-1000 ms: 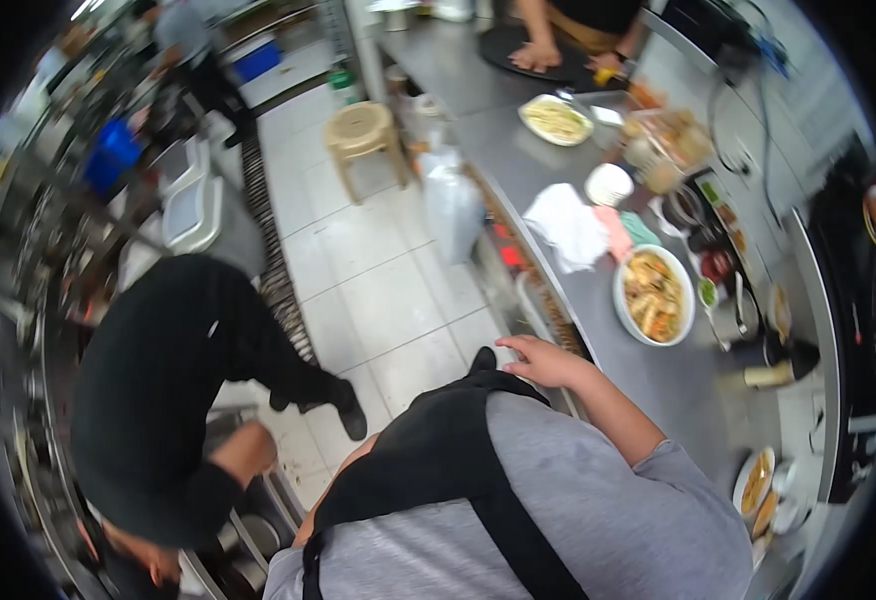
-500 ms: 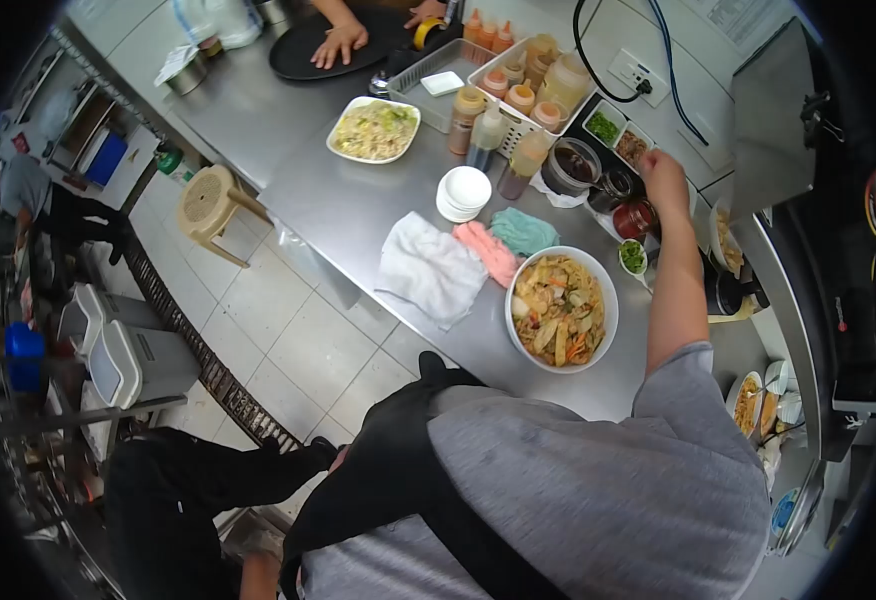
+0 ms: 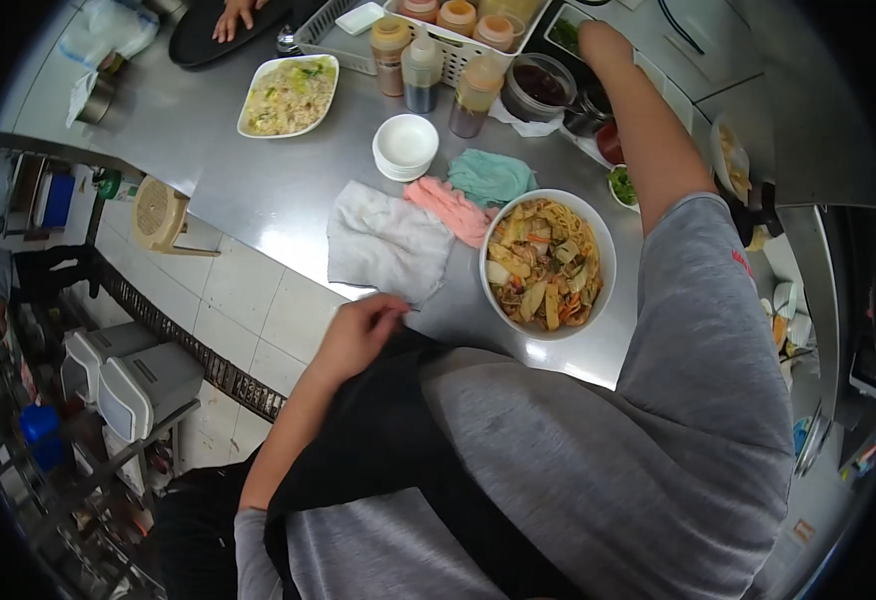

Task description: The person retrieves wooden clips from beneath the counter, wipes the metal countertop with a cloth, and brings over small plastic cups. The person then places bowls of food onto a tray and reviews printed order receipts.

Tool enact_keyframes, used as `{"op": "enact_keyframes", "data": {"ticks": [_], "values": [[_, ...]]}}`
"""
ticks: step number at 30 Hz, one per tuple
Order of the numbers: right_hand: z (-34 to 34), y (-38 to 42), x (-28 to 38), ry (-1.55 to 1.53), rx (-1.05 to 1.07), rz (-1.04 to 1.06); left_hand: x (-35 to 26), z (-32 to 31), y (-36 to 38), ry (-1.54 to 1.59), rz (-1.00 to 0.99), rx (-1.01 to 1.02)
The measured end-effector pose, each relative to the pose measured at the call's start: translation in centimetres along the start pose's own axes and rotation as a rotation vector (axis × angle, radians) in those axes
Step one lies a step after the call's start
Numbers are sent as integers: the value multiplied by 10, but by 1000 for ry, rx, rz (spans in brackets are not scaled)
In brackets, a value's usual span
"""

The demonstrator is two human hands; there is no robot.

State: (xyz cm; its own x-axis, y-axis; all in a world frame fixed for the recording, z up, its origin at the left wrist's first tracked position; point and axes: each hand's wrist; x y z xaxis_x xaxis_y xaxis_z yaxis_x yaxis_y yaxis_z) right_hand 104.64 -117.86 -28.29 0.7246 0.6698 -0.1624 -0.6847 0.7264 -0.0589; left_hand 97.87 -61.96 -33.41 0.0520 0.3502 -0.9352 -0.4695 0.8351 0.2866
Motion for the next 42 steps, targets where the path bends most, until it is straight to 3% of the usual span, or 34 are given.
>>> {"op": "enact_keyframes", "data": {"ticks": [2,5,8,13,15,16,18,21,28,31,36,38,39,41,42], "values": [[-1,6,1,136,-119,147,-16,-17,-28,104,19,250],[0,17,1,68,-73,66,-8,-55,-66,234,142,512],[-17,7,-9,-8,9,57,-23,-85,-75,438,289,486],[-16,16,-18,-240,63,122,-34,-97,-81,551,215,365],[-56,-4,-37,-710,62,-60,-44,-92,-86,507,189,321],[-40,4,-31,-711,60,-52,-46,-92,-88,479,147,281],[-14,24,-30,-967,306,-331,-48,-95,-91,453,103,243],[-12,25,-35,-1159,315,-372,-48,-101,-99,487,111,168],[11,59,-45,-1212,225,-407,-48,-117,-124,656,136,57],[36,98,-64,-1385,259,-280,-49,-125,-125,780,77,8],[66,208,-81,-1094,185,-176,-50,-123,-133,815,143,41],[41,259,-82,-1006,10,58,-58,-127,-127,740,152,-13],[39,279,-76,-1002,13,60,-55,-128,-130,745,153,-14],[38,313,-62,-382,-251,176,-46,-132,-137,741,147,-10],[45,323,-62,-380,-246,175,-45,-133,-136,744,152,-8]]}}
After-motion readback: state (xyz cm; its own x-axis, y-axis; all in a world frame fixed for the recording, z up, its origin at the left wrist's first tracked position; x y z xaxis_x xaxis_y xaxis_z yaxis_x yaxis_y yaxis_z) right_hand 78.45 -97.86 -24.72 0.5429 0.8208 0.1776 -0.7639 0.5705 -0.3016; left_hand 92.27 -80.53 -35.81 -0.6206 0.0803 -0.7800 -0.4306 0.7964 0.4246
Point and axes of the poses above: each hand's wrist, its own y-axis away from the middle knuckle, its own z-axis out of the back of the hand, x = y × z, and after that the axes turned 7 degrees about -z, right-handed
